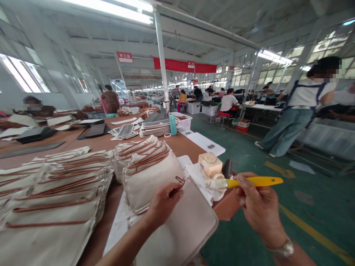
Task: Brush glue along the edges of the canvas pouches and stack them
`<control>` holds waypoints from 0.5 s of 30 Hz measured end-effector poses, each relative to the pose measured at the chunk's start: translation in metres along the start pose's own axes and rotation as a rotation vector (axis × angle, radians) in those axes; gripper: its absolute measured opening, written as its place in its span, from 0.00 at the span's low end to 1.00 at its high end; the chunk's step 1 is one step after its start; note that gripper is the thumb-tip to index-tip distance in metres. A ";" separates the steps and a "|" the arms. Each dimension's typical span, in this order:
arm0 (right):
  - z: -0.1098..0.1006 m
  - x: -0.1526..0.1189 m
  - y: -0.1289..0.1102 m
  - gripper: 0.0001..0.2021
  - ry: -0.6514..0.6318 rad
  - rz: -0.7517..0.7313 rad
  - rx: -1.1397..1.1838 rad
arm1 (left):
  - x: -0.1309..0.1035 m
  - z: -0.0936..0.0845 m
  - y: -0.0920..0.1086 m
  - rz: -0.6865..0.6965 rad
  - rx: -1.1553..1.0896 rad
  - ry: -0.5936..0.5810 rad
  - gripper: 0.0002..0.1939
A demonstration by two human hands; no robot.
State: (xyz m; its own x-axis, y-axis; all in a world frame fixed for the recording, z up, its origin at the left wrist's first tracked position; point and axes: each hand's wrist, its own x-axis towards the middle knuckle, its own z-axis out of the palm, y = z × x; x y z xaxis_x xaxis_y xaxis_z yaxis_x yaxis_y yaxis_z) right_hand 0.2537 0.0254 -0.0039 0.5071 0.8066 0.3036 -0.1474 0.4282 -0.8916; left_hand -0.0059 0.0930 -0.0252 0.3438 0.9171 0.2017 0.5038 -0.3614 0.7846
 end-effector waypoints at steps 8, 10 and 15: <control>0.036 -0.005 -0.011 0.19 -0.164 -0.120 -0.220 | -0.024 -0.005 0.040 0.139 0.093 0.005 0.09; 0.031 -0.004 -0.012 0.18 -0.106 -0.193 -0.305 | -0.026 -0.007 0.044 0.170 0.108 0.007 0.10; 0.022 -0.012 -0.016 0.15 -0.108 -0.281 -0.377 | -0.030 -0.007 0.047 0.224 0.163 0.002 0.09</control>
State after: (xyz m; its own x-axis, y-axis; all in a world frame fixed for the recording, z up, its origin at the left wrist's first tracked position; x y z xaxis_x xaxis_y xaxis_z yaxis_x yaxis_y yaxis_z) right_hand 0.2316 0.0175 0.0139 0.3888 0.7270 0.5659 0.3107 0.4748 -0.8234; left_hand 0.0017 0.0499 0.0098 0.4594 0.8116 0.3610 0.5362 -0.5773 0.6158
